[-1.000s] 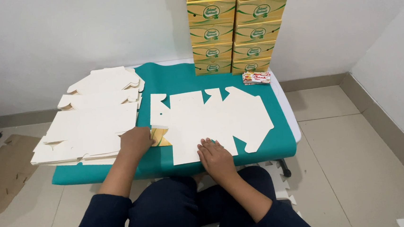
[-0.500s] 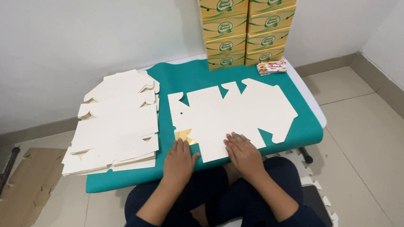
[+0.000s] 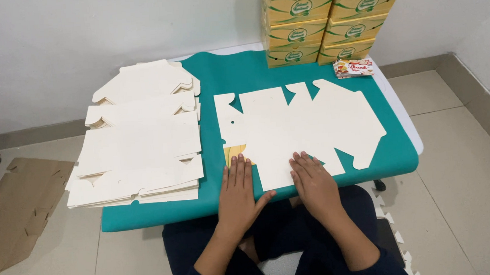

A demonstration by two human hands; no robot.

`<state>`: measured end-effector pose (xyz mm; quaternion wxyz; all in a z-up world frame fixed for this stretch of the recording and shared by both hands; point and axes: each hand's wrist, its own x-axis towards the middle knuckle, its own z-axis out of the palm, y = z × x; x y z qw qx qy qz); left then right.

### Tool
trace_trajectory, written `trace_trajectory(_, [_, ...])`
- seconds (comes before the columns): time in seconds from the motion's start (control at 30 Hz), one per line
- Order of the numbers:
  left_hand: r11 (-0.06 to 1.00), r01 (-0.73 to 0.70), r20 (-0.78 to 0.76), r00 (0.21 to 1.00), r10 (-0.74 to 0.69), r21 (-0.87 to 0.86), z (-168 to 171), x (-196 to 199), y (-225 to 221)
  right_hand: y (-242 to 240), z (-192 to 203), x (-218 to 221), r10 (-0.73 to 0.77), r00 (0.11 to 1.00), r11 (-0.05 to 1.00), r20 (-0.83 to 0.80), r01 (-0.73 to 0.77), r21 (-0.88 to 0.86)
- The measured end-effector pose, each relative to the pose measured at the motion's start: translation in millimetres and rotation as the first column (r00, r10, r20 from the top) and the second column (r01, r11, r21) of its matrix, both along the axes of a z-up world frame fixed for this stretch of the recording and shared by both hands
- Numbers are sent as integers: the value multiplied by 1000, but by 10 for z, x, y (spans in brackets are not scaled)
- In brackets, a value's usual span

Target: The person assembles flat cardboard box blanks into finished boxes by folding along pre-cut lines and tucking tabs. They place a small thank-you card inside each box before closing the lid. The process is repeated for multiple units.

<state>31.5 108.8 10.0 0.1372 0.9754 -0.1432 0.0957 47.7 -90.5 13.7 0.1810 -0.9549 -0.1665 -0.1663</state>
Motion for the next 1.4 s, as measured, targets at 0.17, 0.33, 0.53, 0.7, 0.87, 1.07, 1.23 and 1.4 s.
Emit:
trace_trajectory(0.17, [999,22,10,1000,-22,33,-147,109,33,37,-56,14,-45,997,999,57,44,20])
trace_trajectory(0.33, [1000,19,33,999,-20,12,-161,134,21,45,-108,60,-62,990,997,129,55,54])
trace_trajectory(0.53, [1000,18,18,1000,-18,-18,-85,168,-9,12,-63,105,-59,984,996,167,48,69])
trace_trajectory(0.7, [1000,6,-9,1000,-7,-26,-110,153,-69,-33,8,100,-47,996,995,72,40,96])
trace_trajectory(0.87, [992,-67,240,970,39,111,-148,98,-5,15,-77,90,67,954,993,293,-93,76])
trace_trajectory(1.07, [990,-82,257,965,51,114,-148,83,-27,20,-12,97,72,973,988,221,-99,114])
trace_trajectory(1.23, [997,-69,244,968,60,30,-130,101,-14,259,-14,300,283,945,943,166,-305,132])
trace_trajectory(1.4, [996,-84,251,964,91,-40,-121,72,13,437,-167,495,477,875,874,80,-482,63])
